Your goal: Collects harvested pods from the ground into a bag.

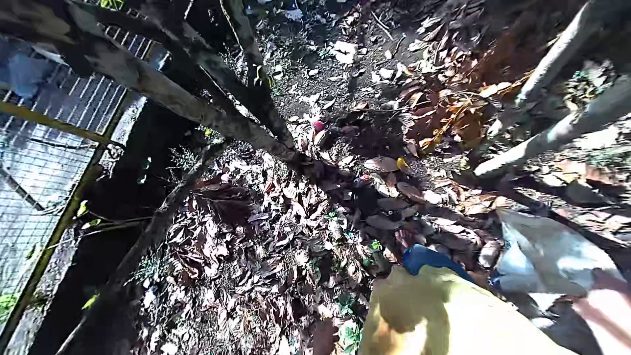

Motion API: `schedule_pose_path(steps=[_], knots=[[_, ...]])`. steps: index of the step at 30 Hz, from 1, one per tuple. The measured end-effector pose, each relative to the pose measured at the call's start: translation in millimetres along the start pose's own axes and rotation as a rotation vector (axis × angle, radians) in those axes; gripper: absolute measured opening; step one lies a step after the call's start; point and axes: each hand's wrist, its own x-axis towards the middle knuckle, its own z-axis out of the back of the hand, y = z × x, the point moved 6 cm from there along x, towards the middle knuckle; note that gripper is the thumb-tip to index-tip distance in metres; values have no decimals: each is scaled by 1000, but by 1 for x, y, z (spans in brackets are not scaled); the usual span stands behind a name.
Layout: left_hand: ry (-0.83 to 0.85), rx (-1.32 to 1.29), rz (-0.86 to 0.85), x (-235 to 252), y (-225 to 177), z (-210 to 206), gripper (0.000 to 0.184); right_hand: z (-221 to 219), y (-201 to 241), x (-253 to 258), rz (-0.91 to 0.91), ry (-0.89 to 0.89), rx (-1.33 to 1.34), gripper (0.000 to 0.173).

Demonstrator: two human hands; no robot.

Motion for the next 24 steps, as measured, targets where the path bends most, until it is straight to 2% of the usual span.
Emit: schedule_pose_path(steps=[1, 2, 3, 4, 6, 8, 10, 13, 15, 17, 18, 19, 20, 21, 23, 24], knots=[[-20, -43, -42, 4, -26, 7, 48, 5, 1, 9, -342, -112, -112, 35], [-53, -83, -79, 5, -51, 12, 49, 16, -14, 18, -551, -192, -133, 39], [-81, -128, -114, 2, -80, 16, 48, 40, -54, 30, -412, -83, -168, 48], [-112, -158, -145, 2, -108, 18, 46, 56, -87, 42, -334, -156, -171, 54], [-103, -186, -167, 4, -152, 18, 45, 62, -103, 58, -460, -302, -239, 58], [-77, -168, -155, 7, -180, 16, 44, 55, -91, 60, -580, -277, -403, 57], [-42, -113, -139, 21, -194, 14, 43, 41, -70, 59, -608, -177, -562, 52], [15, -43, -83, 47, -193, 14, 41, 12, -23, 51, -523, -24, -785, 48], [40, -40, -9, 60, -193, 15, 40, -3, 8, 55, -527, 67, -915, 53], [122, -16, 30, 77, -194, 24, 42, -20, 42, 55, -660, -6, -870, 49], [206, -11, 25, 86, -198, 34, 46, -31, 58, 50, -667, -138, -745, 47], [282, 24, 18, 93, -210, 47, 50, -39, 65, 46, -562, -294, -564, 52], [256, 84, 104, 91, -235, 58, 51, -48, 77, 49, -434, -385, -379, 58], [197, 108, 143, 96, -256, 69, 49, -56, 89, 55, -381, -434, -281, 61], [99, 97, -20, 140, -278, 97, 45, -82, 126, 69, -458, -460, -430, 54], [49, 53, -118, 169, -292, 112, 44, -92, 130, 77, -481, -454, -504, 52]])
